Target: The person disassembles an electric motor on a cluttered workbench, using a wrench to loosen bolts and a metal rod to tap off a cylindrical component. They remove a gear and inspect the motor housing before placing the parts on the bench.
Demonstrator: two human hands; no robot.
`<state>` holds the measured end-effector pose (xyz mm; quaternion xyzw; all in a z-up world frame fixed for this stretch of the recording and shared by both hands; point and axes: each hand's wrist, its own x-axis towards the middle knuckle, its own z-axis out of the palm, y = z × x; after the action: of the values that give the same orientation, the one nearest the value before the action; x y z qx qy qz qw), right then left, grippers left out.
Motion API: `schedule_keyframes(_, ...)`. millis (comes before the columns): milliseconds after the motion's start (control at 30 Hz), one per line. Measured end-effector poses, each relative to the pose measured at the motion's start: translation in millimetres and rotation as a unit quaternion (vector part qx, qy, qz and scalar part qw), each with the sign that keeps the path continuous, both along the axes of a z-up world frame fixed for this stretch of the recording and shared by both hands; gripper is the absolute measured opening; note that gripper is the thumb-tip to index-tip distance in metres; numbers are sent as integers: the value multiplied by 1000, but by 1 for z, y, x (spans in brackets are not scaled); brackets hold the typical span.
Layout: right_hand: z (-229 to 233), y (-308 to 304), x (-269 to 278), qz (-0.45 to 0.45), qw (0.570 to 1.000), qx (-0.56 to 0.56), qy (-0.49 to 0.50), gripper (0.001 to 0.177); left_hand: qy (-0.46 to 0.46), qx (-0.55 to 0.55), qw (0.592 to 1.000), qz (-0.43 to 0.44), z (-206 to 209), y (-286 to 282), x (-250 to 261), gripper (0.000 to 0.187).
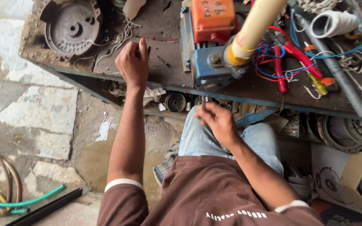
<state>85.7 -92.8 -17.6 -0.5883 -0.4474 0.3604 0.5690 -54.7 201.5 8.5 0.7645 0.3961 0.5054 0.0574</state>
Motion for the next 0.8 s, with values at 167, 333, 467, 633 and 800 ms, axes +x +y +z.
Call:
schedule_keyframes(167, 14, 37, -6, -27, 996, 28, 80, 17, -11, -9, 1000, 3, -1, 5, 0, 40)
schedule_keyframes(333, 14, 43, -13, -46, 990, 7, 135, 17, -5, -19, 1000, -3, -10, 13, -1, 43)
schedule_keyframes(467, 11, 44, -17, -63, 987, 40, 143, 18, -20, 3, 1000, -16, -19, 17, 0, 43)
schedule_keyframes(633, 16, 42, -21, -76, 994, 50, 56, 19, 0, -21, 1000, -7, -23, 21, -3, 46)
schedule_keyframes(800, 16, 42, -19, -83, 995, 44, 24, 19, -19, -2, 999, -29, -25, 22, -2, 42)
